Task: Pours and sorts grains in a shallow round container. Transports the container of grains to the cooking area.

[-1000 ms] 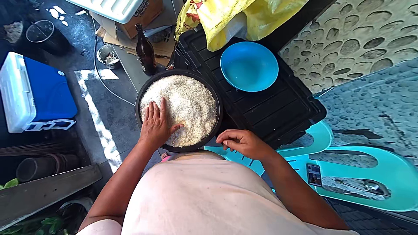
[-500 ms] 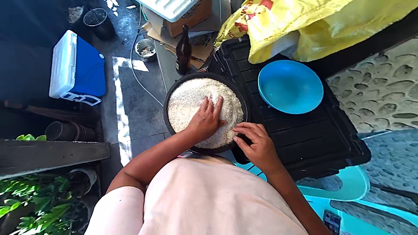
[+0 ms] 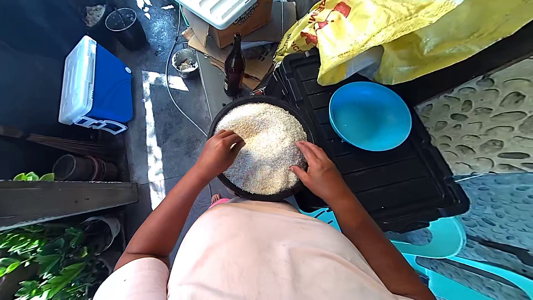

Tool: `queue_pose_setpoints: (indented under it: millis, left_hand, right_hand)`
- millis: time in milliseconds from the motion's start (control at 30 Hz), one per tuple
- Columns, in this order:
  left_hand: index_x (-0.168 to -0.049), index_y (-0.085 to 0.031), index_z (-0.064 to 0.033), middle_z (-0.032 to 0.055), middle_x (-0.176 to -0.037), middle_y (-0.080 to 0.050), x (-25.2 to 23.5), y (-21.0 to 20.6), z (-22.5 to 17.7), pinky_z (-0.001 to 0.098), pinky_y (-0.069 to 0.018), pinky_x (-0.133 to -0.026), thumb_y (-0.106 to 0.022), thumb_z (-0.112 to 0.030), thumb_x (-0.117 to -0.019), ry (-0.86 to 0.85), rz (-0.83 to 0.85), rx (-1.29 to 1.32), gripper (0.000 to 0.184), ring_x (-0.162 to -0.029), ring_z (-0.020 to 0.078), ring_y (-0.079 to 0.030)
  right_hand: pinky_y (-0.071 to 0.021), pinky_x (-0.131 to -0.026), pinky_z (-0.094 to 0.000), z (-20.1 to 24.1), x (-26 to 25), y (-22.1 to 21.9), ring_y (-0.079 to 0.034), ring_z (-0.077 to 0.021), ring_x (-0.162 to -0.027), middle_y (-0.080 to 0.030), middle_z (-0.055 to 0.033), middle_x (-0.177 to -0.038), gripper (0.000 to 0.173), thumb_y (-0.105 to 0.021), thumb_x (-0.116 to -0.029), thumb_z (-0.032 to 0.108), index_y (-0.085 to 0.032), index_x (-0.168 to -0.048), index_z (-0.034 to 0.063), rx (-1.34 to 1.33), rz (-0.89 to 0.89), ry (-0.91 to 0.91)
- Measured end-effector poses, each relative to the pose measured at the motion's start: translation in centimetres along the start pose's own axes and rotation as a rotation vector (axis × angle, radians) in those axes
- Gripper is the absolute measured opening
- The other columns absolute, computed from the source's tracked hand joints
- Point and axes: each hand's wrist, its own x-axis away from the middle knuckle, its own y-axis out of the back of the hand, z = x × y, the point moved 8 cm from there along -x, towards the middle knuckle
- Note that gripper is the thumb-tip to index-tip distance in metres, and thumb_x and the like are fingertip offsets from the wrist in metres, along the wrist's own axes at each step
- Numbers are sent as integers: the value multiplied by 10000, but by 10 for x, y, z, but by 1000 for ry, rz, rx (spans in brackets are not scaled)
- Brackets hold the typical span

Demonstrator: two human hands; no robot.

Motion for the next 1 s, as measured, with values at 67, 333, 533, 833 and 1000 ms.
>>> queue_pose_setpoints:
  millis: [67, 333, 533, 833, 1000]
  left_hand:
    - [-1032, -754, -44, 91, -1043, -733, 13, 1, 10, 391, -550, -944, -594, -152, -1025, -1, -90, 18, 193, -1035, 226, -682]
    - [-1199, -680, 29, 155, -1234, -689, 31, 5, 22, 388, -493, -1070, -465, -64, -1054, 24, -345, 154, 276, -1199, 248, -633]
    - [-1280, -582, 56, 198, -1401, -560, 48, 7, 45, 402, -458, -1126, -391, -9, -1048, 117, -560, 378, 307, -1340, 264, -534]
    - [-1468, -487, 28, 160, -1579, -452, 42, -2, 50, 432, -284, -1267, -399, -67, -1064, 205, -435, 345, 424, -1523, 260, -346]
    - [-1339, -622, 42, 181, -1484, -559, 39, 4, 36, 464, -335, -1244, -407, -15, -1044, 52, -430, 262, 369, -1463, 305, -446]
  right_hand:
    - [-522, -1009, -526, 0, -6, -1, -601, -391, -1243, -539, -215, -1471, 613, -765, -884, 91, -541, -1444, -16, 6, 8, -5]
    - [-498, -1061, -522, 11, -24, -11, -588, -380, -1299, -570, -256, -1425, 590, -727, -836, -25, -559, -1399, -77, -17, 53, -4]
    - [-493, -1062, -544, 15, -29, -12, -588, -395, -1299, -570, -271, -1421, 599, -731, -830, -29, -551, -1399, -89, -11, 99, -3]
    - [-509, -1049, -521, 45, -45, -22, -611, -385, -1262, -581, -263, -1401, 626, -737, -823, -48, -538, -1415, -80, -65, 167, 52]
    - [-559, -1011, -412, 79, -61, -17, -682, -258, -1171, -672, -137, -1330, 489, -709, -914, 50, -618, -1394, 54, -208, 149, 322]
